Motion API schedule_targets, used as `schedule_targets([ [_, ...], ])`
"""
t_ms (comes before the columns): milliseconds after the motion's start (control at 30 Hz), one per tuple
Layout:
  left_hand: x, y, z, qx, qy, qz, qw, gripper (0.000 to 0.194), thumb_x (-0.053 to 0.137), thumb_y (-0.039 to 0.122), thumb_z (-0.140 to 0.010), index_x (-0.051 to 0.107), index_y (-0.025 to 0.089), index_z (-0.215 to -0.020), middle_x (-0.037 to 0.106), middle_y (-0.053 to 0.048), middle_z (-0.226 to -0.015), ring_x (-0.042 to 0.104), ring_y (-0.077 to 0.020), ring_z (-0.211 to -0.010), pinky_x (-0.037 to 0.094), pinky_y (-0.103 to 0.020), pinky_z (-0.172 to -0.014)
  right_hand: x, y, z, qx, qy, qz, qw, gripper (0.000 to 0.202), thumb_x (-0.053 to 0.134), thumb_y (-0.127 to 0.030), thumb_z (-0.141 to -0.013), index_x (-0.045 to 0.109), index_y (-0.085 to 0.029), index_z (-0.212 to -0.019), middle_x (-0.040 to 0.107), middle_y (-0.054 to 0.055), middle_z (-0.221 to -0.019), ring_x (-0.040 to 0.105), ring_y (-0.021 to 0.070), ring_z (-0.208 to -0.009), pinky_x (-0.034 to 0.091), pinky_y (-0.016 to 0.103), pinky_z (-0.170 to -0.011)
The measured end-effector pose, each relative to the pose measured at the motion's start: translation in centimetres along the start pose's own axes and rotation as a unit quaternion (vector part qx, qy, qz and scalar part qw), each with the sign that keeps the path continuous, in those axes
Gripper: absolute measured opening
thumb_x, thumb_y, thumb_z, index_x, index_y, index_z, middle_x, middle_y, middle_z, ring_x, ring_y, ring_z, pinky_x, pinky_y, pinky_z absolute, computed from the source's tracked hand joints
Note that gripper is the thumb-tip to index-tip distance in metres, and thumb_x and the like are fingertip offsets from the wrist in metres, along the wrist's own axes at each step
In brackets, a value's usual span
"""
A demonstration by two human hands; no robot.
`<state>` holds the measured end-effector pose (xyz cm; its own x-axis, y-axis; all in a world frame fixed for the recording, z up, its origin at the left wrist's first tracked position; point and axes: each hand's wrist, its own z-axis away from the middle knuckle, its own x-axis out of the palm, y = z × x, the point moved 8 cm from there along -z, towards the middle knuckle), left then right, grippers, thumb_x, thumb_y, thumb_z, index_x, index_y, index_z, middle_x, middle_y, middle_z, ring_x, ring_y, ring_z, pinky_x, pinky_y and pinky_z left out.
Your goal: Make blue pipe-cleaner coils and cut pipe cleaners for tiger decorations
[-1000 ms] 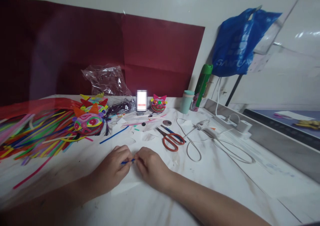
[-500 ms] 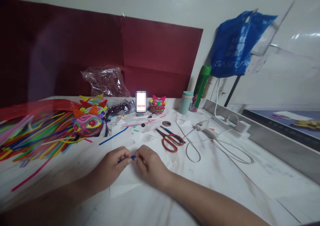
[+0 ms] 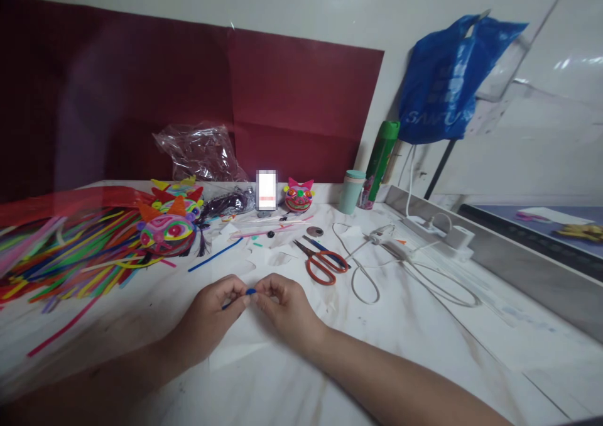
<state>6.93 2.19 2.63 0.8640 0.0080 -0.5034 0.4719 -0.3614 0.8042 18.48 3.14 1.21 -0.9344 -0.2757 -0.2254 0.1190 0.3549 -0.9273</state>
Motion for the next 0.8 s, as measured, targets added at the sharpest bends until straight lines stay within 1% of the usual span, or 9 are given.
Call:
schedule_targets([
  [100, 0.4, -0.1, 0.0, 0.002, -0.025, -0.007, 1.0, 0.01, 0.047, 0.019, -0.074, 0.048, 0.018, -0.065, 0.046, 0.003, -0.063, 0.045, -0.0122, -0.061, 0.035, -0.023, -0.058, 0.0, -0.1, 0.1, -0.011, 0.002, 0.028, 1.0, 0.022, 0.053, -0.037, -0.081, 0.053, -0.016, -0.074, 0.049, 0.0, -0.066, 0.044, 0.0124, -0.064, 0.037, 0.025, -0.06],
  [233, 0.2, 0.4, -0.4, 0.04, -0.044, -0.081, 0.995, 0.01, 0.046, 0.013, -0.073, 0.047, 0.018, -0.065, 0.05, 0.001, -0.068, 0.048, -0.0137, -0.066, 0.036, -0.025, -0.062, -0.2, -0.8, 0.1, -0.028, -0.002, 0.098, 0.995, 0.017, 0.048, -0.03, -0.083, 0.05, -0.017, -0.072, 0.049, 0.0, -0.065, 0.044, 0.0121, -0.062, 0.036, 0.024, -0.058],
  [333, 0.2, 0.9, -0.4, 0.076, -0.059, -0.143, 0.985, 0.011, 0.043, 0.012, -0.076, 0.047, 0.018, -0.067, 0.053, -0.001, -0.073, 0.05, -0.0161, -0.072, 0.036, -0.028, -0.067, 0.1, -2.0, 0.2, -0.075, -0.027, 0.185, 0.979, 0.008, 0.046, -0.019, -0.081, 0.051, -0.017, -0.075, 0.051, 0.001, -0.07, 0.046, 0.0126, -0.065, 0.037, 0.024, -0.06],
  [467, 0.8, 1.8, 0.2, 0.134, -0.086, -0.208, 0.965, 0.014, 0.04, 0.011, -0.077, 0.048, 0.018, -0.067, 0.054, -0.002, -0.073, 0.049, -0.0177, -0.073, 0.035, -0.031, -0.069, 0.8, -2.7, 0.5, -0.125, -0.069, 0.255, 0.956, 0.01, 0.045, -0.01, -0.077, 0.052, -0.016, -0.076, 0.054, 0.003, -0.072, 0.049, 0.0139, -0.067, 0.039, 0.026, -0.064],
  [533, 0.8, 2.2, 0.3, 0.149, -0.08, -0.21, 0.963, 0.014, 0.04, 0.01, -0.075, 0.047, 0.019, -0.066, 0.053, -0.002, -0.072, 0.048, -0.0176, -0.072, 0.035, -0.031, -0.068, 0.6, -2.3, 0.4, -0.107, -0.062, 0.232, 0.965, 0.009, 0.046, -0.011, -0.077, 0.054, -0.016, -0.074, 0.055, 0.003, -0.072, 0.05, 0.014, -0.068, 0.039, 0.026, -0.065],
  [567, 0.6, 2.3, 0.3, 0.143, -0.07, -0.194, 0.968, 0.014, 0.041, 0.01, -0.074, 0.046, 0.019, -0.065, 0.053, -0.002, -0.071, 0.048, -0.0172, -0.071, 0.035, -0.03, -0.067, 0.4, -2.0, 0.3, -0.086, -0.052, 0.201, 0.974, 0.009, 0.048, -0.013, -0.078, 0.055, -0.016, -0.074, 0.056, 0.003, -0.072, 0.05, 0.0139, -0.068, 0.04, 0.026, -0.065],
  [667, -0.4, 1.7, -0.1, 0.081, -0.022, -0.097, 0.992, 0.012, 0.042, 0.012, -0.072, 0.043, 0.019, -0.063, 0.049, 0.001, -0.067, 0.048, -0.0145, -0.066, 0.036, -0.026, -0.062, 0.0, -0.8, -0.1, -0.016, -0.025, 0.072, 0.997, 0.012, 0.055, -0.027, -0.079, 0.058, -0.016, -0.075, 0.057, 0.002, -0.072, 0.051, 0.0132, -0.068, 0.04, 0.025, -0.064],
  [733, -0.7, 1.3, -0.1, 0.049, 0.003, -0.046, 0.998, 0.011, 0.043, 0.015, -0.073, 0.044, 0.02, -0.063, 0.047, 0.002, -0.065, 0.047, -0.0132, -0.063, 0.036, -0.024, -0.059, 0.0, -0.2, -0.1, 0.012, -0.015, 0.003, 1.0, 0.02, 0.059, -0.035, -0.077, 0.058, -0.016, -0.074, 0.055, 0.0, -0.068, 0.049, 0.0121, -0.065, 0.039, 0.024, -0.062],
  [800, -0.6, 1.2, 0.0, 0.038, 0.015, -0.026, 0.999, 0.01, 0.044, 0.016, -0.073, 0.044, 0.02, -0.063, 0.046, 0.002, -0.065, 0.046, -0.0128, -0.063, 0.036, -0.024, -0.058, 0.1, 0.2, -0.1, 0.027, -0.006, -0.027, 0.999, 0.025, 0.061, -0.04, -0.075, 0.056, -0.016, -0.072, 0.051, -0.001, -0.065, 0.046, 0.0111, -0.061, 0.038, 0.024, -0.06],
])
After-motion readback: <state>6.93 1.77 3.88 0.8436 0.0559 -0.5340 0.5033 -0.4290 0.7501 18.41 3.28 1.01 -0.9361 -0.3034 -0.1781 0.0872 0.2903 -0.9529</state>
